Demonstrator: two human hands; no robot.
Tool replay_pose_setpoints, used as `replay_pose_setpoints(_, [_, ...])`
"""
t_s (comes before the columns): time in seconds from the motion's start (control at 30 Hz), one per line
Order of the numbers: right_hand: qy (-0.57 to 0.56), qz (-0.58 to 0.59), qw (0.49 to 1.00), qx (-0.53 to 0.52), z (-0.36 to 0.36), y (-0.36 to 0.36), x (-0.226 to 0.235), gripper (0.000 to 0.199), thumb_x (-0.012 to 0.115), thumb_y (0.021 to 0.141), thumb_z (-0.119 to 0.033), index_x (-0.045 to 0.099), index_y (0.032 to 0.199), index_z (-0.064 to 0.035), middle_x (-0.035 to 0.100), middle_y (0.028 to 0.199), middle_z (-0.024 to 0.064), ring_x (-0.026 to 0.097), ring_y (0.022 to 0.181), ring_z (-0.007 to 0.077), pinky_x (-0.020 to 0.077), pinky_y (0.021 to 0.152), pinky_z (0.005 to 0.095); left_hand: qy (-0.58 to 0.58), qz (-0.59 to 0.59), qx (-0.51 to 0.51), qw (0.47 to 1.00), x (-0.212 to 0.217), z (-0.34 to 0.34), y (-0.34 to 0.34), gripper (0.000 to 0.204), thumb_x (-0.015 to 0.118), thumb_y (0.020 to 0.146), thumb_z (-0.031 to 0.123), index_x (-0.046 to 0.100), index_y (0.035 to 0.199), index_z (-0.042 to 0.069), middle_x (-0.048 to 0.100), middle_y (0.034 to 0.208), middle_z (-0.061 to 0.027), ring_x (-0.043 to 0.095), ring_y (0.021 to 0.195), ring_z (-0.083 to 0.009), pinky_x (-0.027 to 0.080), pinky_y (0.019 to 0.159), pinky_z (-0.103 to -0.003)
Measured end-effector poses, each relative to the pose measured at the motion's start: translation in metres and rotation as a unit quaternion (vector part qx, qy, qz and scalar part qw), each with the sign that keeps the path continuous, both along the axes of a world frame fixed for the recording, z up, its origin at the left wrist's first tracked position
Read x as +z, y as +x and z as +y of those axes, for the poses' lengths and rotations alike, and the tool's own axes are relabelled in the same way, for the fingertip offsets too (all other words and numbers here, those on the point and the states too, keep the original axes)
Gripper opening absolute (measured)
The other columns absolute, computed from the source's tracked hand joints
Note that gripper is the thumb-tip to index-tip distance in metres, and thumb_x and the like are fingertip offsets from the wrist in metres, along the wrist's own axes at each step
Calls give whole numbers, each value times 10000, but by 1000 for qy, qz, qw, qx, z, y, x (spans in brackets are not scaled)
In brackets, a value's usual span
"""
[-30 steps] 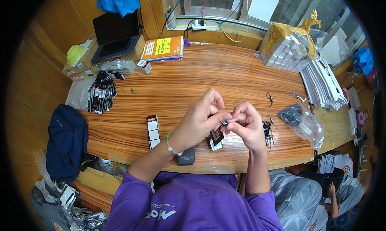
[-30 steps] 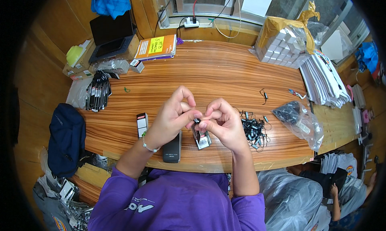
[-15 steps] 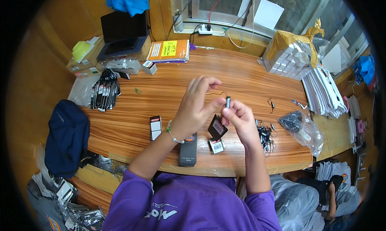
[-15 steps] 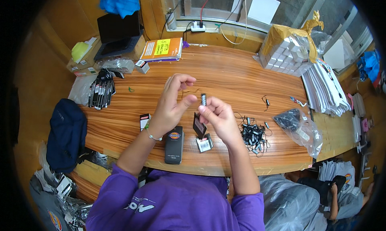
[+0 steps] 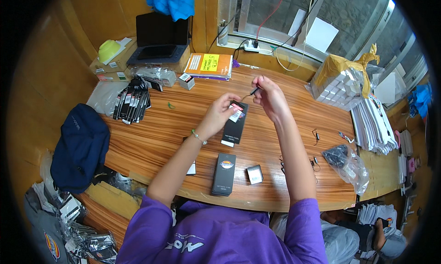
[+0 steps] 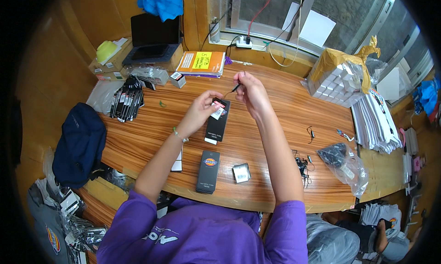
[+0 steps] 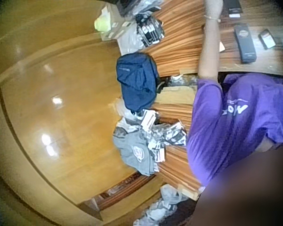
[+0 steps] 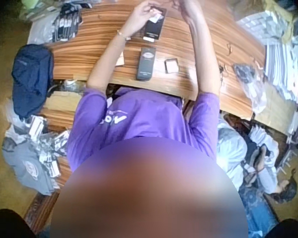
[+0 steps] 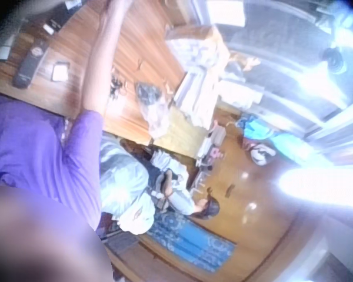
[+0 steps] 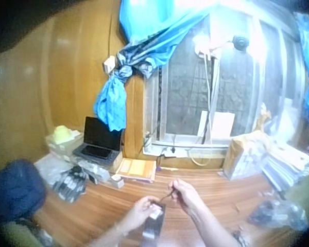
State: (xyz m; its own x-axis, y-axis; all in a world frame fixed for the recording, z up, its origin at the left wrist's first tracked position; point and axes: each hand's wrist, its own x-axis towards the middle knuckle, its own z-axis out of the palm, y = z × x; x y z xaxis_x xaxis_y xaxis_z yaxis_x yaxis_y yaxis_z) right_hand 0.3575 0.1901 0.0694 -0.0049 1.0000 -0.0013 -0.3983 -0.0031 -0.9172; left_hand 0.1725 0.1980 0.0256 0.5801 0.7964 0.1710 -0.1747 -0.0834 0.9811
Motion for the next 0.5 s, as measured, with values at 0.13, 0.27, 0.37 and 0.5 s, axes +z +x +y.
replay_pose_setpoints(0.13, [-31,-74,997,21,64,-2,-10,225,429,948,-248,543,821,-101,489,729,-27,411,530,61,358,465,219,19,90,27,995,-52,42,-21,227,534,874,24,505,1098,2,616,889,-49,588,807,-87,486,711,-217])
replay_pose_setpoints(0.27, [-113,-135,984,27,115,-2,-46,272,401,949,-270,558,788,-117,468,624,-32,425,485,76,386,450,230,23,250,26,968,-75,46,-25,245,609,806,7,569,1048,2,629,858,-70,591,757,-97,479,656,-233])
replay_pose_setpoints(0.37, [-162,-185,969,30,140,-9,-70,267,402,942,-248,563,788,-101,476,608,-12,483,492,97,438,453,252,158,353,63,920,-73,33,-30,278,689,731,59,608,995,23,603,904,-117,583,773,-186,480,690,-292])
replay_pose_setpoints(0.5, [-224,-192,955,36,162,-19,-101,265,405,928,-223,569,778,-78,492,587,21,537,478,138,479,431,281,221,439,54,869,-71,23,-39,375,682,760,236,589,1082,67,542,1062,-147,491,1047,-292,390,922,-371])
